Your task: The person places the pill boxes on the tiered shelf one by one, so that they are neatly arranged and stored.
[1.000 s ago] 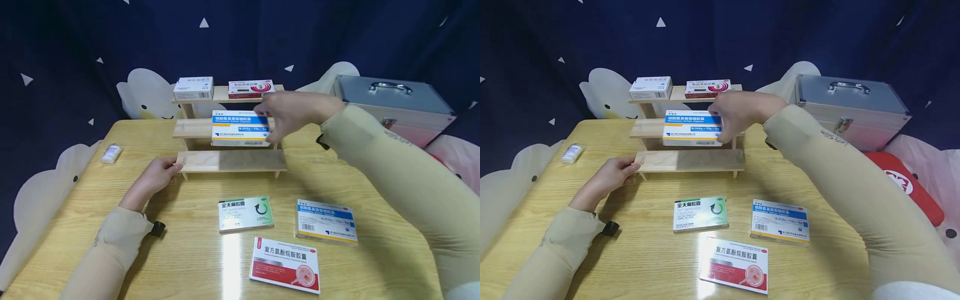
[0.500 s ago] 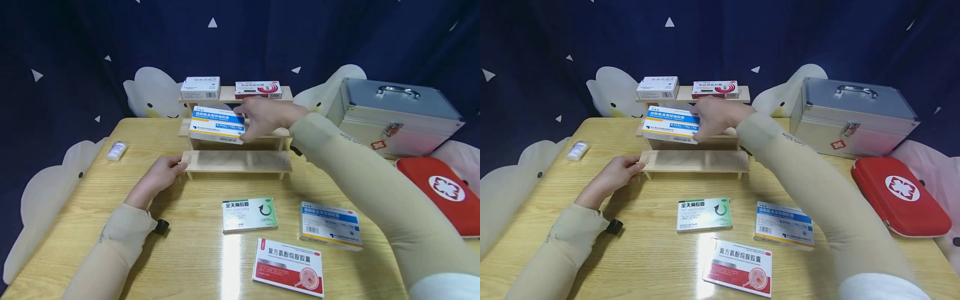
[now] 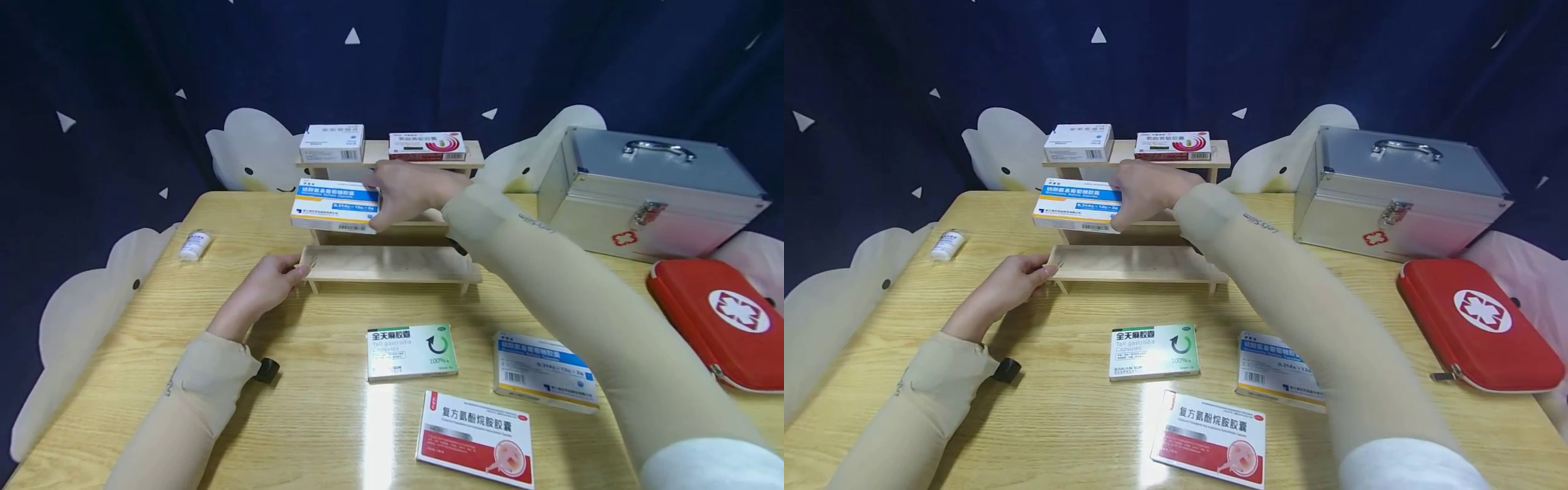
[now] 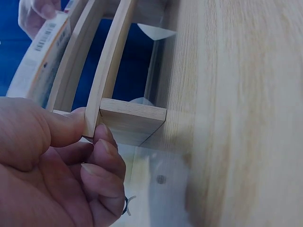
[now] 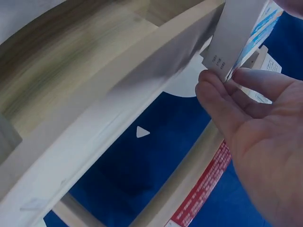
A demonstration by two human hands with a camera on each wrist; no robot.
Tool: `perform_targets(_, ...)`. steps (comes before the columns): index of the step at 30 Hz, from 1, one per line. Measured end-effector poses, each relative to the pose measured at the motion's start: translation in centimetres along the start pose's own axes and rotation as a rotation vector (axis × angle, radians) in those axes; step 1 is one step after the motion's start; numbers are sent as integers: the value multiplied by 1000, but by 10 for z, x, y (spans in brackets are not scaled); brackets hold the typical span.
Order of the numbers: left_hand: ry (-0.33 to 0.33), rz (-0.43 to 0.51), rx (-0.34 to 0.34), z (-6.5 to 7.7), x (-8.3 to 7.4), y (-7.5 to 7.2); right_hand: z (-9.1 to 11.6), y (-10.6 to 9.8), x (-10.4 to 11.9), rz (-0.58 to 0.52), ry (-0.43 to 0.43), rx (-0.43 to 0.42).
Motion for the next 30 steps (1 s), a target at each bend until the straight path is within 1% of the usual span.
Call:
perform_targets(6,9,3,-3,-1,-1,1,-5,3,1,-19,30,5)
perform_targets(12,13,9,-2,-1,0,1,-6,5,3,-31,61,33)
perform_targets(16,4,14,-2,-2,2,2,-7,6,3,-51,68,51)
perform_targets(20,-3,12,-2,-3,2,2,-7,6,2,-45,68,58)
perform_targets(30,21,-5,-7,-1,1,1,-9,4,3,-49,84,76)
Point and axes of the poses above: each hand's wrist, its own z-axis away from the middle knuckle, its own y-axis out of the palm, x = y × z, the point moved 1 cm from there along -z, towards the middle knuckle, and after that the axes turned 11 degrees about x, right-handed, at the moved point
